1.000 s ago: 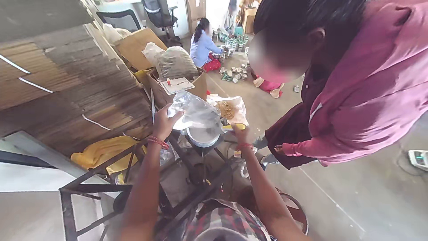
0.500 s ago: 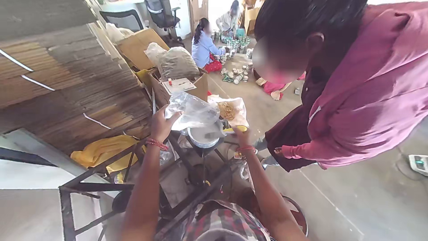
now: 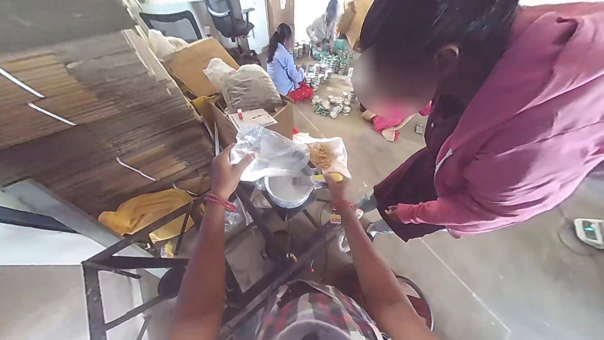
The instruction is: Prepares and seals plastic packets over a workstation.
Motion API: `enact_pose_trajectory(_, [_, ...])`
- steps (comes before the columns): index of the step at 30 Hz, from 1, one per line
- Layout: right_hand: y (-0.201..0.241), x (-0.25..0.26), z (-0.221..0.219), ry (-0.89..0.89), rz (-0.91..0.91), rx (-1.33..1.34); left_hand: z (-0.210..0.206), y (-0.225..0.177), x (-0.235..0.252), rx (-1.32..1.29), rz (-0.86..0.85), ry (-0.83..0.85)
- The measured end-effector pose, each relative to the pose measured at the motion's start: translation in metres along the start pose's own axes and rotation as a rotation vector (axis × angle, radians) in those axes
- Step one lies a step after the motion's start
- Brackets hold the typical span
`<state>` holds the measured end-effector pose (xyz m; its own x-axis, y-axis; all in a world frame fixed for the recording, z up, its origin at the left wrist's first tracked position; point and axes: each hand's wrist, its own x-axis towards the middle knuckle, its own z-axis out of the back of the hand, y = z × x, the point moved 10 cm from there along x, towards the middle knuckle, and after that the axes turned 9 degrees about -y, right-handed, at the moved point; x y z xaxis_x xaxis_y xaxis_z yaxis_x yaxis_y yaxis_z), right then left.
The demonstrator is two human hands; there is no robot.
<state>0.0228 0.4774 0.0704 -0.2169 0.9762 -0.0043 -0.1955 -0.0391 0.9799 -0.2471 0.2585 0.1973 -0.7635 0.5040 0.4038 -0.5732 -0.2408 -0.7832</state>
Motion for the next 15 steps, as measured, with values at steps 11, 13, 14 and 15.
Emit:
enact_pose_trajectory(11, [0.001,0.006,-0.002,-0.009,0.003,-0.042,0.001,0.002,0.001,0.025,0.03,0.002])
enact_pose_trajectory(13, [0.008,0.002,-0.008,0.061,0.025,-0.018,0.001,0.003,0.003,0.032,0.039,0.0])
enact_pose_trajectory(14, [0.009,-0.001,-0.006,0.08,0.023,-0.023,0.002,0.005,0.003,0.038,0.042,-0.007])
enact_pose_trajectory(15, [0.01,-0.001,-0.001,0.073,0.018,-0.038,0.003,0.008,0.003,0.04,0.046,-0.015])
